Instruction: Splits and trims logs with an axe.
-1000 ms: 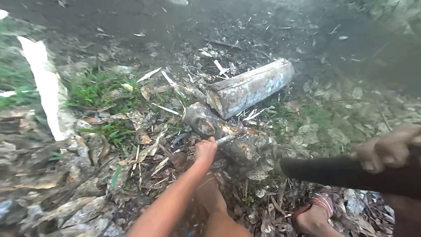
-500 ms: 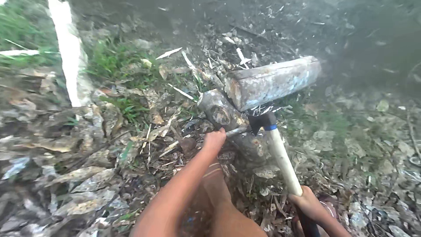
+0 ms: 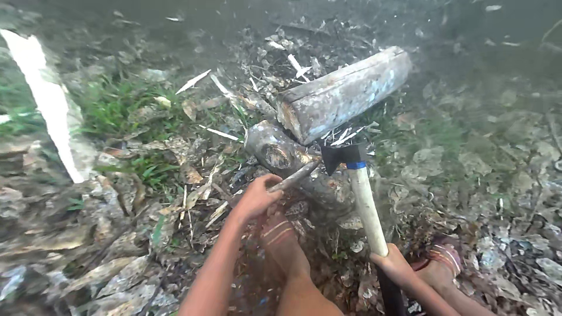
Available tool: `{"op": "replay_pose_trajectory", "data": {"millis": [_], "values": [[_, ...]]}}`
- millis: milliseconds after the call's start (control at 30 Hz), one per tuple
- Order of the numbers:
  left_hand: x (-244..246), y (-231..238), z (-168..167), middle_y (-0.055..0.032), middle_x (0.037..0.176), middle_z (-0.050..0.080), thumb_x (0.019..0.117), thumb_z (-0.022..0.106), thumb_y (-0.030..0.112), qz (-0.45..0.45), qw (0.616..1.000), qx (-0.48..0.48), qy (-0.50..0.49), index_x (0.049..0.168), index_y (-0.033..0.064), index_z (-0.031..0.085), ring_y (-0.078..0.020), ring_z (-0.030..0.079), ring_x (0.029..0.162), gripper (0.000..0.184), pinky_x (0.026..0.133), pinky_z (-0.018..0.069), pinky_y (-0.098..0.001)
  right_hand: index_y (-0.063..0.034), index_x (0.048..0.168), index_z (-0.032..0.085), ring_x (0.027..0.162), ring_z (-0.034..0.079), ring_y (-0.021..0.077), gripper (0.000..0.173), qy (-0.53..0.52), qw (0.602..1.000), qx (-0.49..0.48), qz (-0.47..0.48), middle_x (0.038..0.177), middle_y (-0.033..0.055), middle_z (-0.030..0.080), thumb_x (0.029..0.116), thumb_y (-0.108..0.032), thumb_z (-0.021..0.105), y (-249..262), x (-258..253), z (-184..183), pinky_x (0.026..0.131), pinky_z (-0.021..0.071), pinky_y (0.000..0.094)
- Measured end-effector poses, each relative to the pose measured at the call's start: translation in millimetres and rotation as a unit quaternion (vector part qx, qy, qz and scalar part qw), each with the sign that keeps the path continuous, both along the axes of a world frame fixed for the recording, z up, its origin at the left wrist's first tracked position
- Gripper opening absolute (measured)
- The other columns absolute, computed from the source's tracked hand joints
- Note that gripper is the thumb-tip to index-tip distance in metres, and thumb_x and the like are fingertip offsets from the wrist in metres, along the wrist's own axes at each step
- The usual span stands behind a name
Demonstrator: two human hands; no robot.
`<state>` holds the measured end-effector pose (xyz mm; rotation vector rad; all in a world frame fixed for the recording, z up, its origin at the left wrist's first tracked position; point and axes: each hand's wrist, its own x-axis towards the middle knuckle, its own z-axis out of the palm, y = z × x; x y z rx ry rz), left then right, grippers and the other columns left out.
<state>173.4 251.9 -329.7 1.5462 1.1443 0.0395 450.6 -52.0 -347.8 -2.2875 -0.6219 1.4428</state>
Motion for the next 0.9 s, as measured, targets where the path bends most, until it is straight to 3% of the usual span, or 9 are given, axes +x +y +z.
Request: {"op": "replay_pose_trajectory", "data": {"millis": [133,233,267,367,467,533,600,667,900], "values": [[0.8,-3.2,12.5,-0.0094,0.097,0.073,0.0934,0.071,0.004,0.118,0.984,0.060,-0.116,0.119,0.0084,0.068,-0.0194,0.069,0.069,0.026,0.065,0.0614,-0.0372,-0.0134,0.075,0.062,0.053,0.058,0.0104,0.018,0.009,1.000,0.002,0.001,0.060,-0.0031,0.058,0.0709,-0.029,0.070,1.0,-0.5,-0.2,0.053,0.0508,0.0357],[23.6,-4.5,10.1,-0.0061,0.086,0.071,0.0945,0.073,0.010,0.162,0.957,0.167,-0.172,0.114,0.0077,0.068,-0.0141,0.064,0.058,0.020,0.055,0.0581,-0.0323,-0.0114,0.077,0.062,0.054,0.059,0.0113,0.018,0.010,1.000,0.000,0.001,0.062,-0.0018,0.059,0.0725,-0.028,0.069,1.4,-4.4,1.7,0.055,0.0522,0.0367],[34.0,-3.4,4.2,-0.0044,0.087,0.070,0.0944,0.072,0.015,0.168,0.945,0.219,-0.178,0.111,0.0094,0.068,-0.0122,0.063,0.060,0.018,0.055,0.0568,-0.0313,-0.0105,0.079,0.063,0.055,0.059,0.0117,0.019,0.010,1.000,-0.004,-0.002,0.062,-0.0013,0.059,0.0734,-0.027,0.070,1.7,-6.4,3.1,0.056,0.0520,0.0370],[71.9,2.0,-14.1,-0.0033,0.099,0.066,0.0943,0.070,0.021,0.202,0.894,0.318,-0.241,0.099,0.0111,0.066,-0.0113,0.063,0.083,0.011,0.071,0.0555,-0.0302,-0.0101,0.083,0.064,0.055,0.062,0.0119,0.020,0.033,0.999,0.006,-0.016,0.064,-0.0007,0.062,0.0753,-0.028,0.070,0.7,-11.2,4.3,0.057,0.0550,0.0355],[107.0,16.1,-18.7,-0.0033,0.104,0.068,0.0968,0.062,0.008,0.238,0.838,0.214,-0.441,0.100,0.0055,0.065,-0.0134,0.065,0.098,0.005,0.087,0.0556,-0.0318,-0.0085,0.087,0.066,0.057,0.066,0.0156,0.023,0.079,0.995,0.015,-0.059,0.067,0.0029,0.066,0.0788,-0.029,0.073,2.4,-11.2,4.9,0.058,0.0584,0.0357],[119.0,18.1,-15.9,-0.0064,0.093,0.074,0.0992,0.060,0.012,0.247,0.823,0.082,-0.505,0.102,0.0059,0.065,-0.0193,0.072,0.090,0.008,0.087,0.0599,-0.0396,-0.0078,0.091,0.067,0.059,0.067,0.0176,0.027,0.084,0.993,0.022,-0.075,0.071,0.0046,0.068,0.0791,-0.031,0.075,3.1,-7.9,7.7,0.059,0.0597,0.0370],[129.3,16.3,-13.1,-0.0020,0.071,0.068,0.1003,0.059,0.011,0.271,0.828,0.043,-0.489,0.093,0.0087,0.061,-0.0164,0.069,0.067,0.008,0.072,0.0615,-0.0373,-0.0061,0.096,0.067,0.061,0.069,0.0207,0.031,0.093,0.992,0.024,-0.087,0.075,0.0075,0.070,0.0798,-0.031,0.075,5.8,-4.7,13.0,0.060,0.0608,0.0397],[138.0,12.4,-10.8,0.0009,0.061,0.059,0.1007,0.059,0.008,0.317,0.823,0.062,-0.468,0.086,0.0094,0.057,-0.0136,0.062,0.056,0.015,0.062,0.0587,-0.0331,-0.0052,0.097,0.066,0.060,0.069,0.0221,0.029,0.109,0.989,0.023,-0.099,0.075,0.0089,0.071,0.0823,-0.029,0.073,7.7,-4.7,21.0,0.058,0.0606,0.0397],[156.7,0.7,4.7,0.0034,0.066,0.057,0.0956,0.068,0.007,0.359,0.829,0.218,-0.369,0.084,0.0074,0.059,-0.0061,0.057,0.056,0.015,0.056,0.0541,-0.0249,-0.0072,0.096,0.066,0.058,0.068,0.0193,0.030,0.074,0.992,0.025,-0.101,0.071,0.0061,0.068,0.0784,-0.030,0.074,8.4,-25.2,31.6,0.058,0.0604,0.0386]]}}
